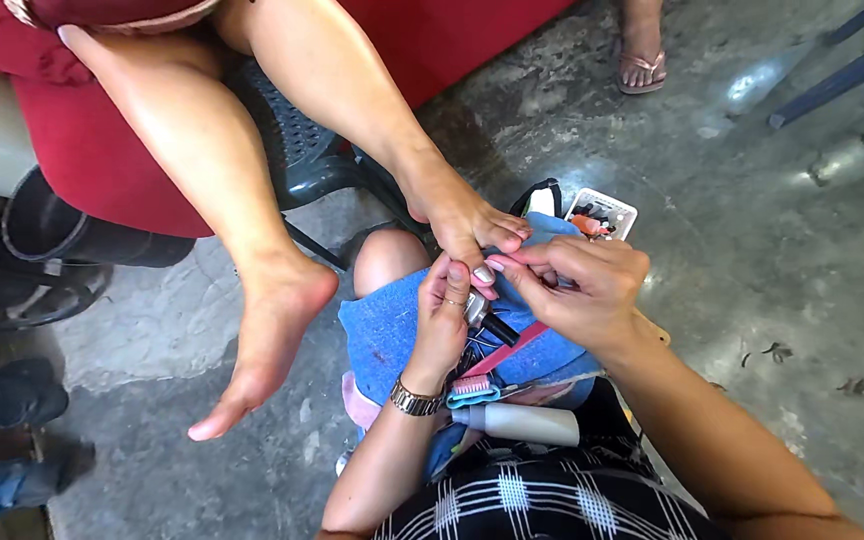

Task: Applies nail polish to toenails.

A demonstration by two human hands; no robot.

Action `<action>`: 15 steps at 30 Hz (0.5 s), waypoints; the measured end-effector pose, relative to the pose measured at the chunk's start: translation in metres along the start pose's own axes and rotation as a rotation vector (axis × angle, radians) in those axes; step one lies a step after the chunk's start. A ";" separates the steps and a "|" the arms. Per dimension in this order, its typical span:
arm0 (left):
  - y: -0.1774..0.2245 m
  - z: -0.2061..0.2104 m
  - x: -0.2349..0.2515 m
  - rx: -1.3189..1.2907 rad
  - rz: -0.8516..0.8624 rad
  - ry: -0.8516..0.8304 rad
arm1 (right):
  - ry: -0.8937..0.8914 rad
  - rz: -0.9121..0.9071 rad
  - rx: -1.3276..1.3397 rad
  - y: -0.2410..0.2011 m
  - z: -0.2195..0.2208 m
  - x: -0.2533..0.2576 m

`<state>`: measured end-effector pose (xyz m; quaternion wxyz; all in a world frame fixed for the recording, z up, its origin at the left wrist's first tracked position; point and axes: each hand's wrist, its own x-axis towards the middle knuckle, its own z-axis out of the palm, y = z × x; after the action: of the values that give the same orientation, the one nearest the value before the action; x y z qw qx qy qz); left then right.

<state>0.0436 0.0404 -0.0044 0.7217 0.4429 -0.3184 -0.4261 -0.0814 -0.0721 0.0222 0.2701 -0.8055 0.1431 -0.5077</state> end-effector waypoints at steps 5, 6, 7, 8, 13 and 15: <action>0.001 0.000 -0.001 -0.049 -0.039 -0.001 | -0.108 0.256 0.207 0.004 -0.015 -0.006; 0.002 0.000 -0.001 -0.065 -0.050 -0.001 | -0.160 0.319 0.205 0.007 -0.019 -0.009; 0.002 0.000 -0.002 -0.079 -0.059 -0.002 | -0.216 0.380 0.147 0.010 -0.022 -0.013; 0.002 0.001 -0.002 -0.089 -0.065 -0.004 | -0.273 0.435 0.049 0.014 -0.023 -0.018; 0.002 0.002 -0.001 -0.127 -0.074 0.006 | -0.707 0.606 -0.179 0.018 -0.029 -0.025; 0.003 0.002 -0.002 -0.132 -0.081 0.012 | -0.629 0.478 -0.114 0.010 -0.035 -0.016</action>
<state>0.0419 0.0417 -0.0011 0.7333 0.4094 -0.2673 -0.4725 -0.1190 -0.0826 0.0162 0.3660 -0.8795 0.2646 -0.1502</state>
